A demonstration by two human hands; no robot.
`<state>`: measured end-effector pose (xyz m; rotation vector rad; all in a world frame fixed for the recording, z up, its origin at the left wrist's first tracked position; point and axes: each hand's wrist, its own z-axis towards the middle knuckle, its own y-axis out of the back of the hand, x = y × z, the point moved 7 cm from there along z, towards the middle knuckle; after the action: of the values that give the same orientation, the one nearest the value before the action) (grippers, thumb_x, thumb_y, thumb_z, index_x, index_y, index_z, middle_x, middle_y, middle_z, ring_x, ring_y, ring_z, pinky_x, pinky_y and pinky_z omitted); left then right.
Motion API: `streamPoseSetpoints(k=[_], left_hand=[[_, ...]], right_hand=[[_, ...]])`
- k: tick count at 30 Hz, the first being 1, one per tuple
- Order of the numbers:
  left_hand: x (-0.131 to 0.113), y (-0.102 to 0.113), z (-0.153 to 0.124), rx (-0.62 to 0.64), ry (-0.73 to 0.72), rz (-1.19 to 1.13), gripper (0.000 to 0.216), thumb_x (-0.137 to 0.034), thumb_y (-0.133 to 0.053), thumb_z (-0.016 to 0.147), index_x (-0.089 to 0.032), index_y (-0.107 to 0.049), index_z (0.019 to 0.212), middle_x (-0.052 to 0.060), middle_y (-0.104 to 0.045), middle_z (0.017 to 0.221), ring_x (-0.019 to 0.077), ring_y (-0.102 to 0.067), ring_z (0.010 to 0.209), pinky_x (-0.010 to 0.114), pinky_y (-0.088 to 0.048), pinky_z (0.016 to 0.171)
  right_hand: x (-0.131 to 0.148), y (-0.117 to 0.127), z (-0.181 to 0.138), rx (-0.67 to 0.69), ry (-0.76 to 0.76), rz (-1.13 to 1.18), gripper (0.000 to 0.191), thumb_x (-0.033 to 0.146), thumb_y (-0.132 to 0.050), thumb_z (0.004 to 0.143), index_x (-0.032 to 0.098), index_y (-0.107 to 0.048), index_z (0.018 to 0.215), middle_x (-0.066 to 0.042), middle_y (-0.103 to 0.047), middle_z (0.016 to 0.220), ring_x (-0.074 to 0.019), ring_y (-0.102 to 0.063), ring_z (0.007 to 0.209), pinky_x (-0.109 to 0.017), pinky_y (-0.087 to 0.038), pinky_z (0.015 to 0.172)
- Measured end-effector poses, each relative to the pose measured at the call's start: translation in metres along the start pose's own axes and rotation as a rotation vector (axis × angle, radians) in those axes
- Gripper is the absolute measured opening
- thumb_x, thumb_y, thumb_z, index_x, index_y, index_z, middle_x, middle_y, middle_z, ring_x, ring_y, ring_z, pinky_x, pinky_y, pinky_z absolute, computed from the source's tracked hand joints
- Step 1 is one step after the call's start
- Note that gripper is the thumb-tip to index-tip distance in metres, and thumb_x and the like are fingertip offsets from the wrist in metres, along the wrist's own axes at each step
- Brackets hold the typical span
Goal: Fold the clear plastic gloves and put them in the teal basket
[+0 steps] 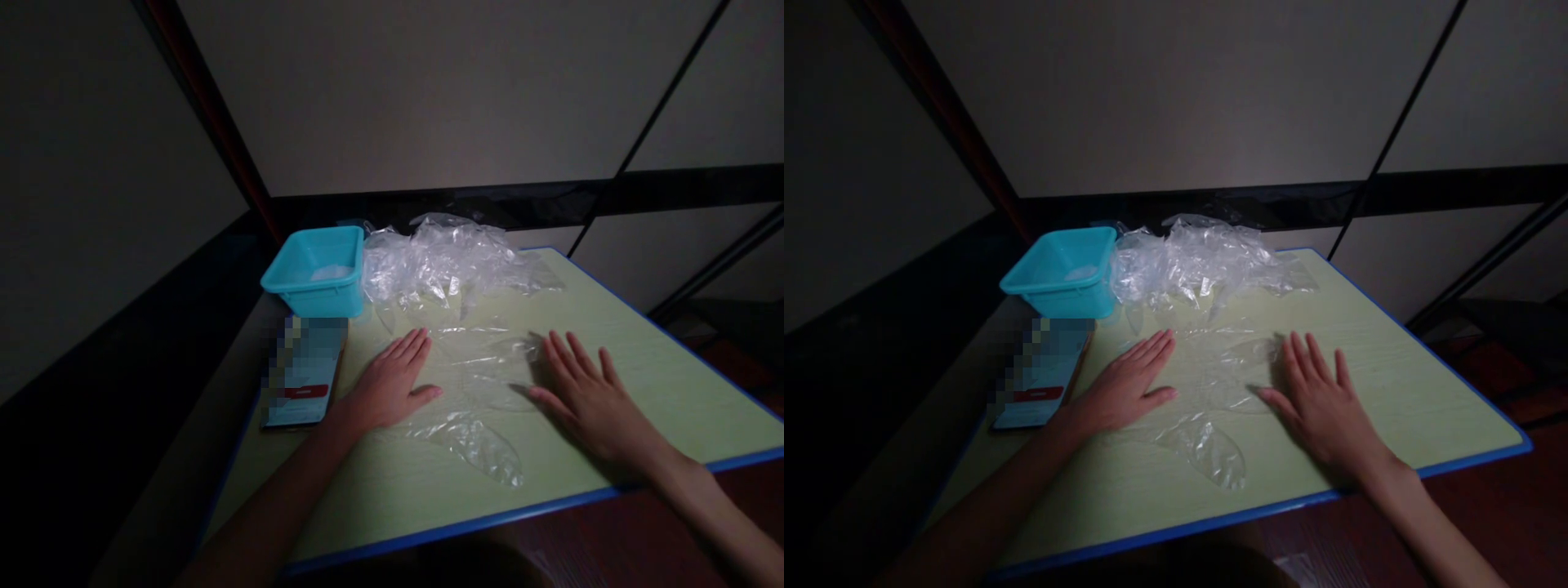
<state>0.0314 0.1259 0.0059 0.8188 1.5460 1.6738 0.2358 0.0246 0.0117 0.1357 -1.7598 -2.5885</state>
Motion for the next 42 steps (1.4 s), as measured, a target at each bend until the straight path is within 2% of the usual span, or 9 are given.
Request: streamPoseSetpoints(k=[3,5,7,11,13,15,21,34,42], left_hand=[[0.001,-0.002,0.000,0.009,-0.011,-0.010,0.069,-0.054,-0.032,0.088,-0.005,-0.023,0.135,0.017,-0.020,0.145,0.0219,-0.015,0.134,0.034,-0.017,0.107],[0.002,-0.003,0.000,0.006,-0.015,-0.019,0.069,-0.055,-0.032,0.088,-0.006,-0.023,0.135,0.017,-0.020,0.145,0.0223,-0.015,0.134,0.035,-0.018,0.107],[0.003,-0.004,0.000,0.000,-0.017,-0.028,0.069,-0.055,-0.032,0.087,-0.007,-0.022,0.135,0.016,-0.020,0.145,0.0226,-0.015,0.134,0.035,-0.018,0.107],[0.003,-0.003,0.000,-0.007,-0.014,-0.033,0.067,-0.052,-0.035,0.088,-0.007,-0.022,0.135,0.017,-0.020,0.145,0.0223,-0.014,0.134,0.035,-0.019,0.107],[0.002,-0.002,0.001,-0.006,-0.007,-0.029,0.067,-0.051,-0.035,0.088,-0.006,-0.022,0.135,0.017,-0.020,0.145,0.0219,-0.014,0.134,0.035,-0.018,0.107],[0.002,-0.002,0.001,-0.001,-0.003,-0.024,0.067,-0.051,-0.036,0.088,-0.006,-0.022,0.135,0.017,-0.020,0.145,0.0216,-0.014,0.134,0.034,-0.018,0.107],[0.001,-0.002,0.002,0.007,-0.010,-0.035,0.067,-0.051,-0.036,0.088,-0.006,-0.023,0.136,0.016,-0.019,0.145,0.0213,-0.013,0.134,0.034,-0.017,0.108],[0.008,0.000,0.000,0.034,0.002,-0.020,0.067,-0.049,-0.039,0.087,-0.008,-0.020,0.137,0.014,-0.017,0.146,0.0206,-0.011,0.135,0.035,-0.016,0.108],[0.009,0.002,-0.004,0.069,0.014,-0.015,0.066,-0.050,-0.044,0.085,-0.016,-0.023,0.137,0.012,-0.014,0.147,0.0220,-0.012,0.135,0.038,-0.014,0.108]], right_hand=[[-0.047,-0.002,-0.019,0.008,-0.130,-0.069,0.079,0.063,-0.009,0.085,0.009,-0.011,0.142,-0.023,-0.035,0.137,-0.0382,-0.025,0.128,-0.065,-0.017,0.098],[-0.052,0.004,-0.021,0.023,-0.165,-0.079,0.083,0.063,-0.007,0.085,0.002,-0.020,0.139,-0.026,-0.036,0.135,-0.0378,-0.026,0.128,-0.063,-0.019,0.099],[-0.033,0.012,-0.015,0.033,-0.135,-0.035,0.085,0.064,-0.008,0.085,-0.001,-0.025,0.137,-0.025,-0.034,0.136,-0.0348,-0.025,0.129,-0.058,-0.023,0.101],[0.044,0.014,0.003,0.140,0.066,0.128,0.065,0.048,-0.022,0.092,0.006,-0.015,0.141,-0.016,-0.024,0.143,-0.0230,-0.020,0.132,-0.043,-0.025,0.106],[0.073,0.012,0.005,0.160,0.140,0.175,0.066,0.046,-0.027,0.091,0.004,-0.014,0.141,-0.017,-0.020,0.144,-0.0229,-0.016,0.133,-0.041,-0.026,0.106],[0.087,0.010,0.001,0.164,0.175,0.194,0.069,0.047,-0.031,0.090,0.003,-0.014,0.141,-0.018,-0.017,0.145,-0.0245,-0.014,0.133,-0.041,-0.027,0.105],[0.081,0.005,-0.012,0.161,0.191,0.195,0.072,0.047,-0.037,0.088,0.006,-0.013,0.141,-0.018,-0.016,0.145,-0.0274,-0.016,0.132,-0.043,-0.027,0.105],[0.079,0.004,-0.015,0.153,0.216,0.181,0.071,0.045,-0.037,0.088,0.006,-0.011,0.141,-0.017,-0.015,0.145,-0.0274,-0.018,0.132,-0.044,-0.029,0.104],[0.075,0.005,-0.016,0.148,0.221,0.200,0.072,0.046,-0.039,0.087,0.006,-0.012,0.141,-0.016,-0.014,0.145,-0.0277,-0.019,0.132,-0.043,-0.028,0.105]])
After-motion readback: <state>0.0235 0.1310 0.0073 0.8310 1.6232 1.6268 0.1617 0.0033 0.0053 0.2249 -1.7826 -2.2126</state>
